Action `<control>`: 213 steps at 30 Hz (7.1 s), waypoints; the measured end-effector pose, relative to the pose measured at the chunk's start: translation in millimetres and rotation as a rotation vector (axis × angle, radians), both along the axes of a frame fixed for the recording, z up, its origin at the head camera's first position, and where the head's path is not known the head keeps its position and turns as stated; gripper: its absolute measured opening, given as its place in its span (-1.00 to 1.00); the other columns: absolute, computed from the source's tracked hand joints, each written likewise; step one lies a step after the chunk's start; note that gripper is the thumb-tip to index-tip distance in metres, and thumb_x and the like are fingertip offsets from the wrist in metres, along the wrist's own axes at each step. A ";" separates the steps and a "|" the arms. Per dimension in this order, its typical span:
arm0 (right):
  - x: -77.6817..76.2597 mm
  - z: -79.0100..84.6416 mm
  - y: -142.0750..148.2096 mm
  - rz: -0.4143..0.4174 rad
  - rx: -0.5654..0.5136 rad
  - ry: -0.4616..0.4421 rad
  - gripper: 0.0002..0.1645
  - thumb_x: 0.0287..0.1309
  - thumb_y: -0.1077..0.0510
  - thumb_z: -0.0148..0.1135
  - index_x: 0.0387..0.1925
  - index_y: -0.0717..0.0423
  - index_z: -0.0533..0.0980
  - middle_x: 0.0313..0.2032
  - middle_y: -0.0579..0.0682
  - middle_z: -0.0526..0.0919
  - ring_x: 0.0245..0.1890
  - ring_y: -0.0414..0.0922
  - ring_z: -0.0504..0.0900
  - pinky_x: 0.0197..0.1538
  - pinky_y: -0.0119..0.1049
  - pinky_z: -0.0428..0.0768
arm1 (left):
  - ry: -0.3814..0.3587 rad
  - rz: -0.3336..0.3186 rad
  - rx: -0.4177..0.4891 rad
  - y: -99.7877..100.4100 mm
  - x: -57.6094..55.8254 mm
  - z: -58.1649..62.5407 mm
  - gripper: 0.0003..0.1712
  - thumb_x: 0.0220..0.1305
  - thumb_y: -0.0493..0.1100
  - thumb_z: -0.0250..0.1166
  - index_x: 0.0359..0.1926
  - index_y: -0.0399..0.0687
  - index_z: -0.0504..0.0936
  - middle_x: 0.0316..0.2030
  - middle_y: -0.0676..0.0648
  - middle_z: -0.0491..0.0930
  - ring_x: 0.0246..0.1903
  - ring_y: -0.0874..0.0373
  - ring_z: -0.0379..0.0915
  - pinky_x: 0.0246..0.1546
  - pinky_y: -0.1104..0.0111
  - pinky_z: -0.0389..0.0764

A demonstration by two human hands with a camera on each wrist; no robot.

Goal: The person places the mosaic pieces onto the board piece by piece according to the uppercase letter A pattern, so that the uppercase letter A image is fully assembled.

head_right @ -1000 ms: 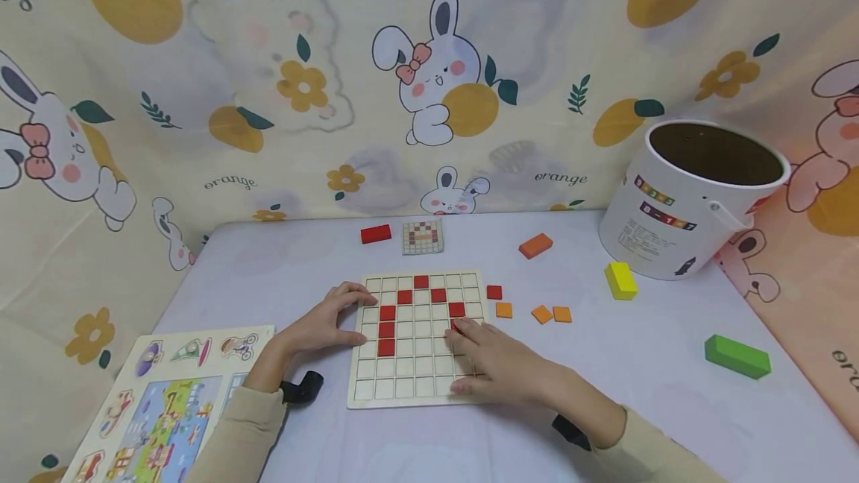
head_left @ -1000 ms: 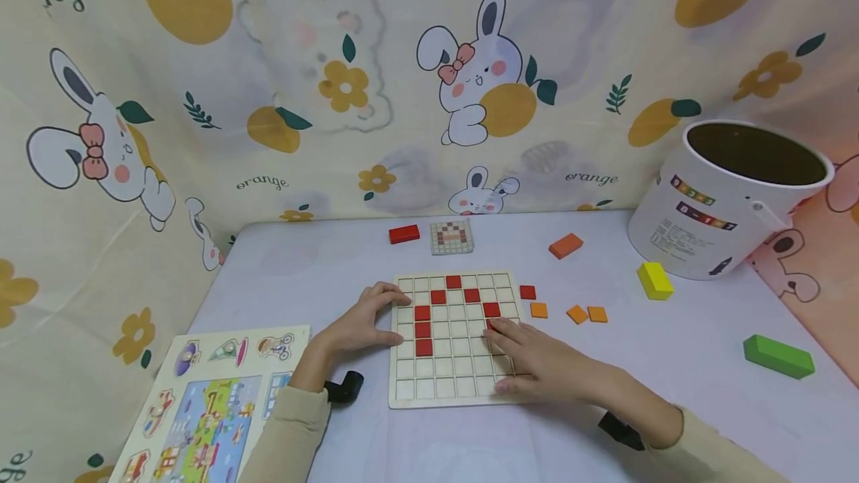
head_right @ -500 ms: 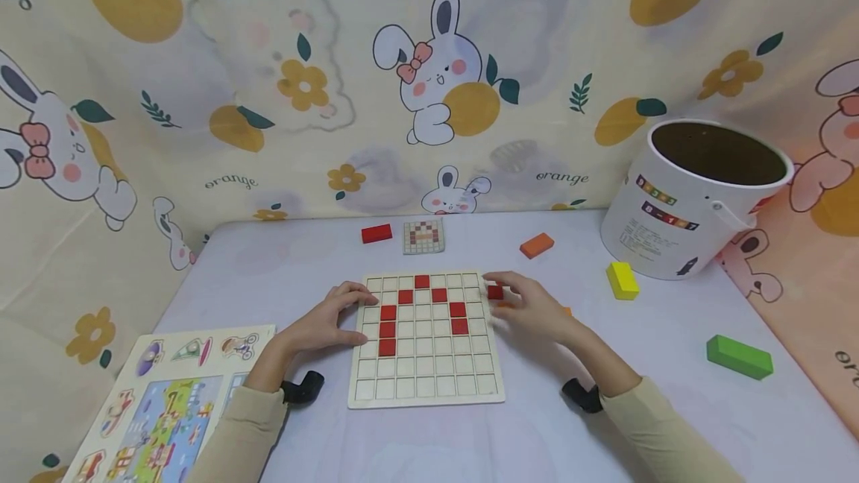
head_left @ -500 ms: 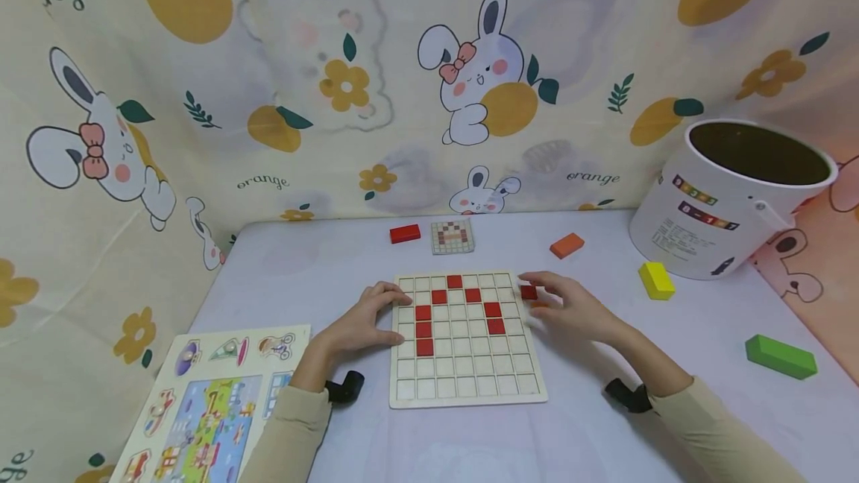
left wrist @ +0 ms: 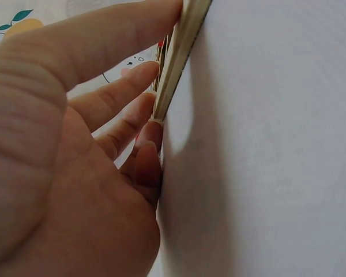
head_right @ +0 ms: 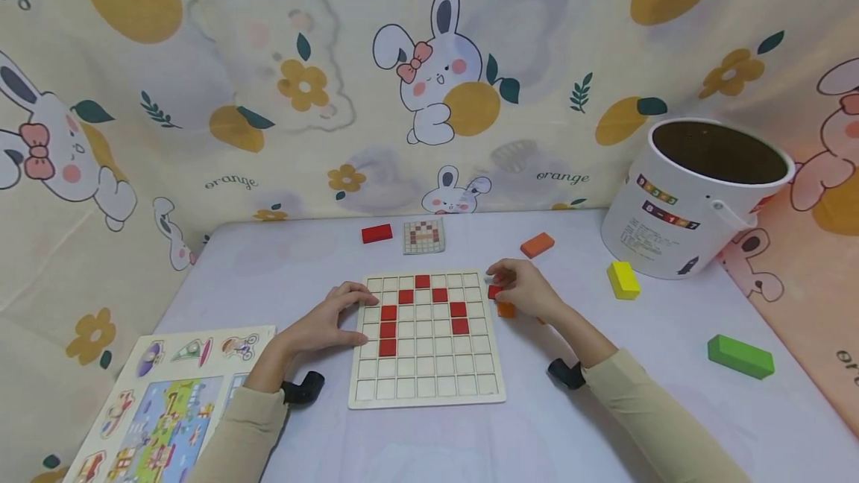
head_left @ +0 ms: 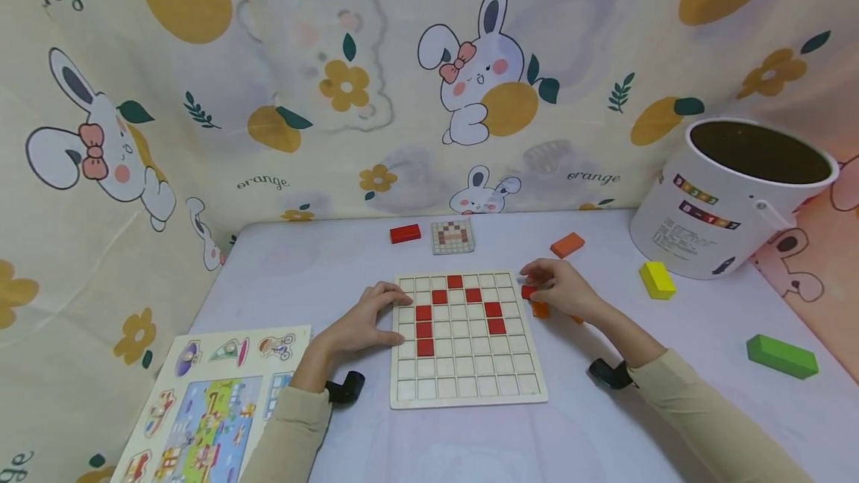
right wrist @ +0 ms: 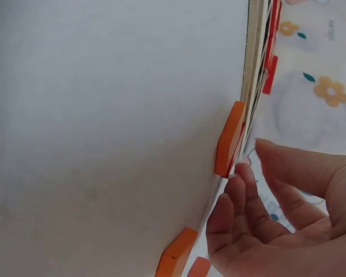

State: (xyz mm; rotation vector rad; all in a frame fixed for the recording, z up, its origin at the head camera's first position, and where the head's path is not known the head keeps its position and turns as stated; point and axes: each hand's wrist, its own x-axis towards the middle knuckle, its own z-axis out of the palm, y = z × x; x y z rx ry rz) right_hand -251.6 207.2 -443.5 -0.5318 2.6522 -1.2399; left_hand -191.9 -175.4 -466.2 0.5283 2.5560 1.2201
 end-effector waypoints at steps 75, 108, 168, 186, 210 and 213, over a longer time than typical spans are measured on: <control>58.3 19.5 14.3 0.006 0.055 0.118 -0.73 0.08 0.45 0.30 -0.14 0.28 0.64 -0.23 0.06 0.70 -0.21 -0.02 0.59 -0.20 -0.32 0.58 | -0.005 0.014 -0.016 0.3 0.3 -0.2 -0.34 0.05 -0.11 0.53 0.22 0.08 0.56 0.29 0.04 0.28 0.38 0.05 -0.01 0.40 -0.07 0.12; 41.7 16.6 68.4 0.017 0.128 0.023 -0.73 0.04 0.46 0.32 -0.17 0.26 0.59 -0.27 0.04 0.61 -0.29 -0.03 0.49 -0.28 -0.41 0.54 | -0.013 0.012 -0.012 0.5 -0.1 0.3 -0.32 0.04 -0.14 0.53 0.23 0.06 0.54 0.30 0.03 0.26 0.39 0.03 -0.03 0.41 -0.09 0.10; 85.1 22.7 -84.2 0.524 0.434 0.106 -0.11 0.36 -0.25 0.12 0.52 0.08 0.13 0.54 0.02 0.02 0.53 0.18 -0.11 0.42 0.34 -0.18 | 0.017 -0.008 -0.011 0.3 0.0 0.7 -0.33 0.04 -0.14 0.54 0.22 0.03 0.55 0.29 0.01 0.28 0.37 0.04 0.01 0.41 -0.06 0.08; 29.5 13.5 52.4 0.034 0.216 0.007 -0.65 0.01 0.44 0.40 -0.11 0.31 0.58 -0.25 0.08 0.55 -0.23 0.01 0.46 -0.23 -0.31 0.56 | 0.009 0.014 -0.003 0.7 0.3 -1.7 -0.34 0.04 -0.15 0.54 0.21 0.05 0.56 0.29 0.05 0.28 0.38 0.06 -0.01 0.42 -0.05 0.08; 27.5 20.5 -4.7 0.037 -0.036 0.059 -0.79 0.10 0.35 0.41 -0.19 0.30 0.62 -0.35 0.01 0.59 -0.37 -0.05 0.51 -0.40 -0.40 0.53 | 0.019 0.026 -0.031 2.8 0.5 -1.2 -0.33 0.03 -0.16 0.54 0.21 0.07 0.56 0.28 0.05 0.28 0.38 0.05 -0.01 0.42 -0.04 0.10; 24.8 19.0 -27.4 0.139 -0.081 -0.005 -0.82 0.13 0.35 0.38 -0.19 0.30 0.65 -0.33 0.02 0.63 -0.38 -0.05 0.52 -0.37 -0.40 0.53 | 0.026 0.023 -0.033 1.9 0.5 -1.3 -0.33 0.03 -0.16 0.54 0.21 0.06 0.56 0.28 0.04 0.29 0.38 0.05 0.00 0.41 -0.04 0.10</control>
